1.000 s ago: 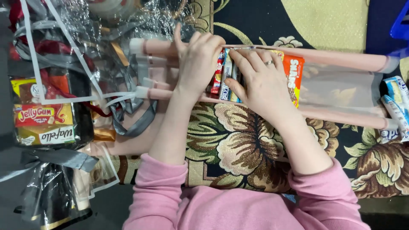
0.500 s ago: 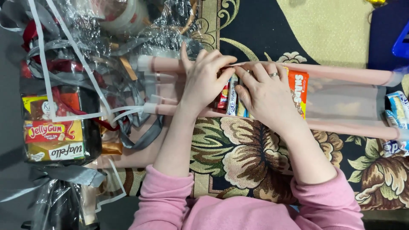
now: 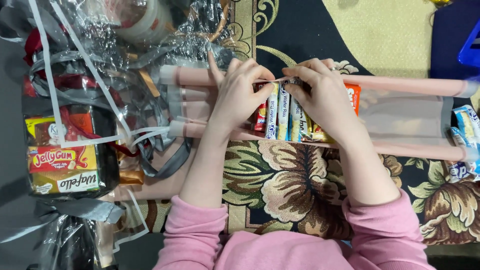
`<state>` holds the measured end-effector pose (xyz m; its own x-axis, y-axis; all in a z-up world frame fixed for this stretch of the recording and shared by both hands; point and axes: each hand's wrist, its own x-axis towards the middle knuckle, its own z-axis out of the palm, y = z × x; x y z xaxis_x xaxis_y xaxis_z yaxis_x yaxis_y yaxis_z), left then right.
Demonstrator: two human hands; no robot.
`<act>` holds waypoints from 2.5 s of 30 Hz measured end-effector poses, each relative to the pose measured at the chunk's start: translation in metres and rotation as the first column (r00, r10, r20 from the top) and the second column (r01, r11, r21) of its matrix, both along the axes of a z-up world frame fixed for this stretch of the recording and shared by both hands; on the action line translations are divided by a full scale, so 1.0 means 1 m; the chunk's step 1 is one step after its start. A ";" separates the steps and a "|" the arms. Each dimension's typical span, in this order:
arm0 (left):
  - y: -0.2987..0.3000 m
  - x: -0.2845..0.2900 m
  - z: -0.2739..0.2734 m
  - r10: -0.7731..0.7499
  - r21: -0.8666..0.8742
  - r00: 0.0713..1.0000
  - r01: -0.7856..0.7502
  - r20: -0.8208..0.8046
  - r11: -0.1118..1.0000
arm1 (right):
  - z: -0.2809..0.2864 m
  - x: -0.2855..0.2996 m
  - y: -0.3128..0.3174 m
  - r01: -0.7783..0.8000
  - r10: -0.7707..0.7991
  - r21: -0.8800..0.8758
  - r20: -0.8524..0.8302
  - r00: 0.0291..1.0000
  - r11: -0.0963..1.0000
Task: Arranging various snack bars and candies on a decorative film and wrapping them into a bundle.
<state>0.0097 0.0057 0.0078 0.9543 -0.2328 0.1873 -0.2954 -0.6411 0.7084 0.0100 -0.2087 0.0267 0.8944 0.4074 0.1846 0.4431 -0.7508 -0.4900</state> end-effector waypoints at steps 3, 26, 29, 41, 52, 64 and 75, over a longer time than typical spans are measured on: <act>0.000 -0.001 0.004 -0.014 0.003 1.000 0.014 -0.017 1.000 | 0.009 0.001 -0.005 -0.022 0.026 0.047 -0.078 0.997 0.999; 0.014 0.000 0.001 -0.103 0.144 0.992 0.091 0.072 0.985 | -0.004 -0.005 -0.014 -0.033 0.032 -0.008 -0.096 0.995 0.999; 0.013 0.000 0.004 -0.144 0.160 0.989 0.135 0.046 0.978 | 0.007 -0.007 -0.016 -0.044 0.042 -0.018 -0.080 0.996 0.999; 0.010 -0.003 0.010 -0.135 0.155 0.987 0.148 -0.090 0.977 | -0.033 -0.005 -0.291 0.538 -0.546 0.134 0.369 0.752 0.832; 0.011 -0.003 0.011 -0.137 0.130 0.988 0.146 -0.074 0.981 | -0.007 0.021 -0.319 0.839 -0.780 -0.032 -0.388 0.491 0.543; 0.010 -0.005 0.018 -0.122 0.125 0.987 0.135 -0.102 0.983 | -0.010 -0.013 -0.319 0.740 -0.684 0.294 -0.284 0.672 0.605; 0.011 -0.005 0.017 -0.121 0.103 0.987 0.132 -0.107 0.986 | -0.027 -0.036 -0.280 0.846 -0.719 0.366 -0.454 0.527 0.389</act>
<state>0.0051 0.0167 0.0252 0.9285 -0.3666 0.0588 -0.3101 -0.6786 0.6659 -0.0265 -0.4890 0.0000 0.7997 -0.5909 -0.1067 -0.3589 -0.3280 -0.8738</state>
